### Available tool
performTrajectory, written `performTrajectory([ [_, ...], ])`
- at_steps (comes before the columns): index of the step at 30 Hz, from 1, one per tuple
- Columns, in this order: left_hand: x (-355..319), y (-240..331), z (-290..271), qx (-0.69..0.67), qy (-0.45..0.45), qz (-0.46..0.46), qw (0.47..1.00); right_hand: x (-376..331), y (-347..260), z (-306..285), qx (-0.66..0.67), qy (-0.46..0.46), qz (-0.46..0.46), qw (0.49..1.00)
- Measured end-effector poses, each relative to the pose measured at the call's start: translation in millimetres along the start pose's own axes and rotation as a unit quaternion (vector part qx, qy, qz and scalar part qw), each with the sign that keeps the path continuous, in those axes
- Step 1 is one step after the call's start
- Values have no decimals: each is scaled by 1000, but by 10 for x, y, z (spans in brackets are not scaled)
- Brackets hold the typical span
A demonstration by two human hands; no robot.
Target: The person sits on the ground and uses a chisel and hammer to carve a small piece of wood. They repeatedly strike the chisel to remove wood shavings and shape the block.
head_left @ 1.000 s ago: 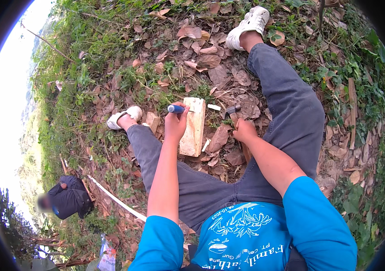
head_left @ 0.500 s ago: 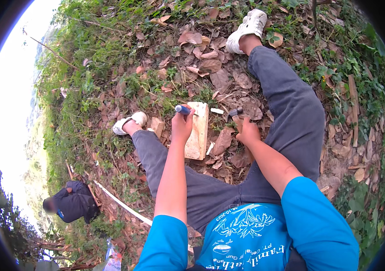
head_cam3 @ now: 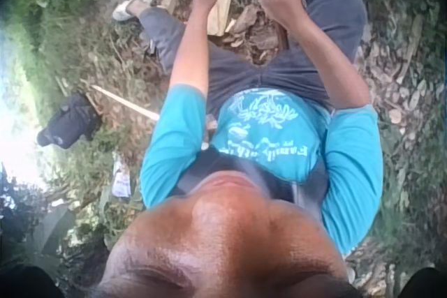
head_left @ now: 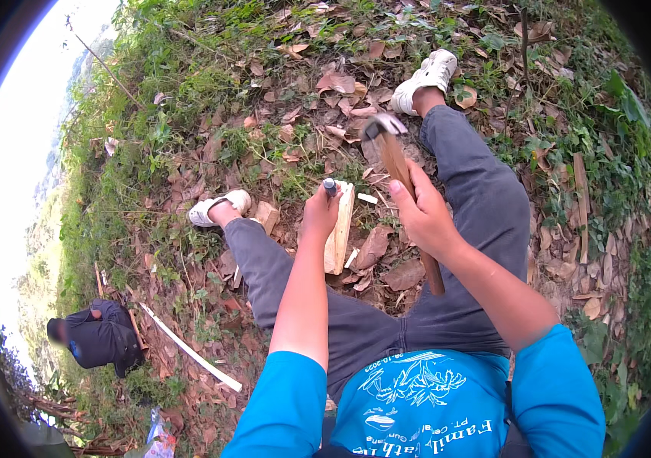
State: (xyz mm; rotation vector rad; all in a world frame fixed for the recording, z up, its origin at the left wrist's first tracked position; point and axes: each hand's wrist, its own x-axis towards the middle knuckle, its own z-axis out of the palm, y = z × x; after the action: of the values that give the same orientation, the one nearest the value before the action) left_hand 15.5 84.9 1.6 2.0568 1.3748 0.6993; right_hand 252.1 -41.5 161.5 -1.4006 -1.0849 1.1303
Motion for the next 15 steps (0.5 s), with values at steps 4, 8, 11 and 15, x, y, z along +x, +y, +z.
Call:
performTrajectory([
  [4, -90, 103, -110, 53, 7, -38, 998, -138, -601, 335, 36, 19, -258, 965],
  [8, 75, 78, 194, -23, 14, 7, 1000, -39, 414, 397, -132, -76, -61, 986],
  [11, 57, -90, 103, -12, 15, -1, 1000, -45, -48, 483, -78, -55, -131, 987],
  [15, -48, -81, -70, -27, 22, -17, 999, -149, -770, 500, 43, -10, -209, 977],
])
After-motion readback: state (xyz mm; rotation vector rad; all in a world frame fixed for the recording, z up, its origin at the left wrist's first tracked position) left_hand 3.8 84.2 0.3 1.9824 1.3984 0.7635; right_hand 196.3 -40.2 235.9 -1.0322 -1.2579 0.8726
